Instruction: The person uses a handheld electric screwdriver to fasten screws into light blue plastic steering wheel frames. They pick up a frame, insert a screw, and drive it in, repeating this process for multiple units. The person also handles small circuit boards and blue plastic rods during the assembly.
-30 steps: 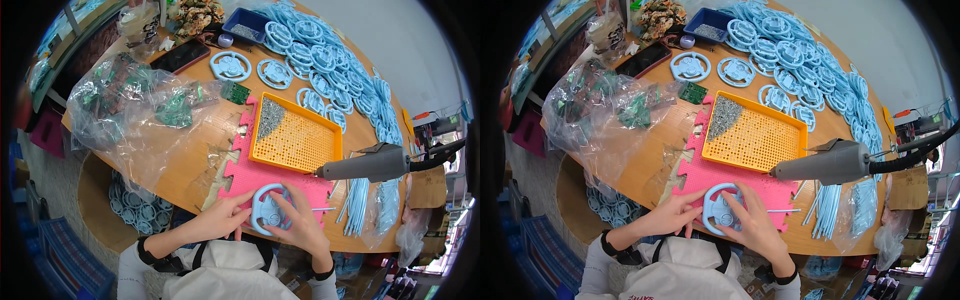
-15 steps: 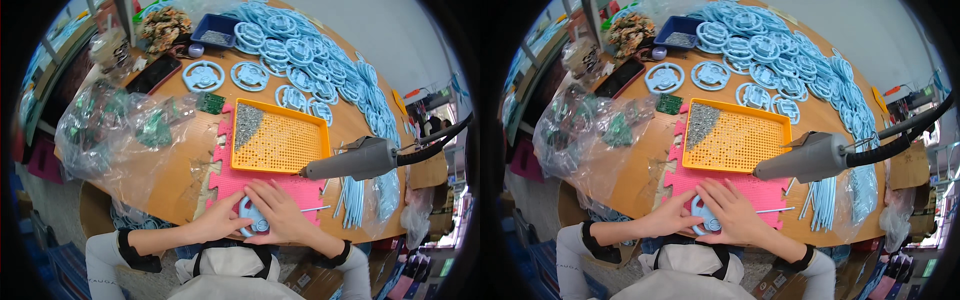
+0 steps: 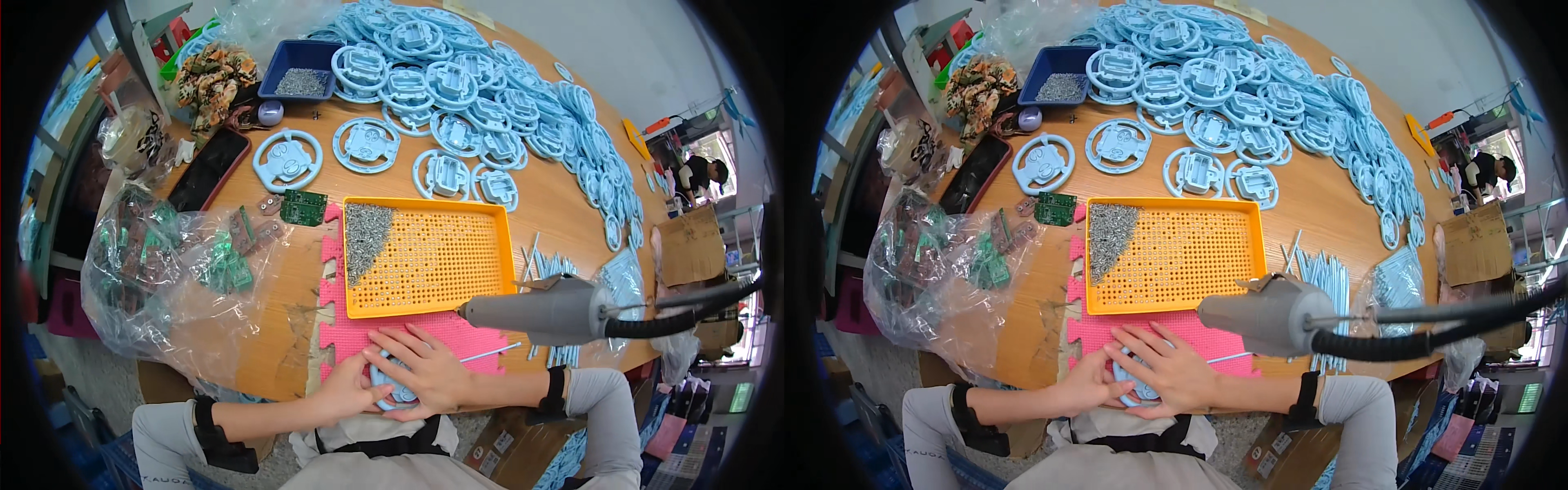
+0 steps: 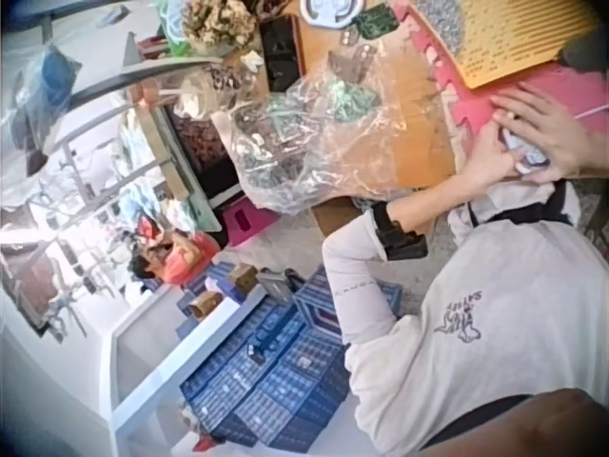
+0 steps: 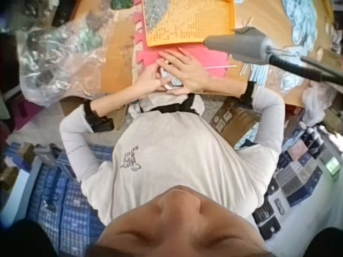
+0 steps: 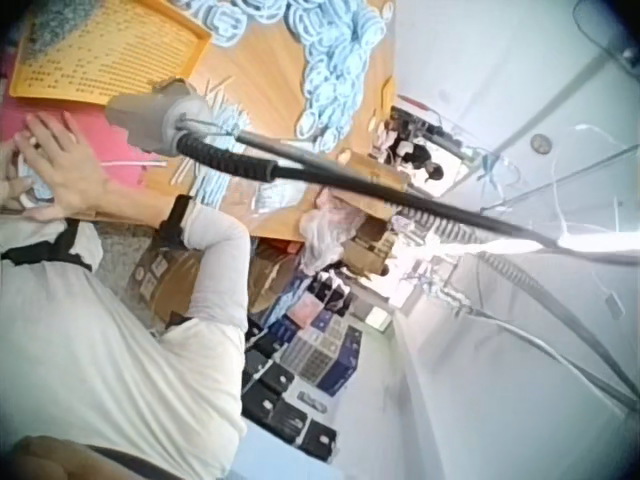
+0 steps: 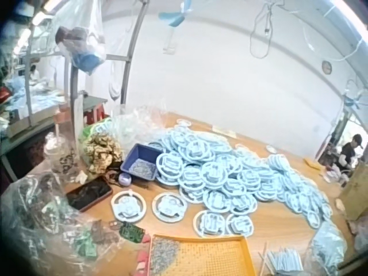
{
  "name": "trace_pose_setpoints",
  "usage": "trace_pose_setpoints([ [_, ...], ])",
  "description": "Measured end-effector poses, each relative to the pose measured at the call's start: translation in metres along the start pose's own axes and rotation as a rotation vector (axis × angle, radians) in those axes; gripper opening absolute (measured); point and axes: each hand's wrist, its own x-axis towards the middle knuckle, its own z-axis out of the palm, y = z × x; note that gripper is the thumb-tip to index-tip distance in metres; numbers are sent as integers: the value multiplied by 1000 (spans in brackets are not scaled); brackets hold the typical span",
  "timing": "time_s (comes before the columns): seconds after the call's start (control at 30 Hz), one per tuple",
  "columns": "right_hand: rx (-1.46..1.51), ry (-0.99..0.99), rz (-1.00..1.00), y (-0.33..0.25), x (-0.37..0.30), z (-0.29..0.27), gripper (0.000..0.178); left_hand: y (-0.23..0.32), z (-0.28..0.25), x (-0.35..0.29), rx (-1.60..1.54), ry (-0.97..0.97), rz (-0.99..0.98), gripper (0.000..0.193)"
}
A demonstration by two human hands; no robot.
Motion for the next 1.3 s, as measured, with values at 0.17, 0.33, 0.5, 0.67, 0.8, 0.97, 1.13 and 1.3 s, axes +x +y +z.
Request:
trace_pose_setpoints([
  [0.17,359,81,63,16,-7,3,79,26,-4,-7,-3,-107,-88,58],
  [0.33,473,186,466,-4,-43,-32,52,20,-12,-21,190,-129,193,52],
  [0.5,655,41,599,-16,-51,-50,48,58,9,-45,614,-56,264,49],
  [0.67,484,206,398,-14,-49,-43,35,64,24,-24,910,59,788,42],
  [0.8,457,290,310,-12,-43,-46,28,59,28,-11,982,86,1154,35],
  [0.97,276,342,246,-1,-50,-40,33,61,25,4,1113,-37,1184,41],
  [1.13,282,122,545,5,-69,-81,44,47,20,36,1405,-207,1524,43],
  [1.3,494,598,570,25,-54,-73,89,38,15,45,1682,-331,1559,39],
])
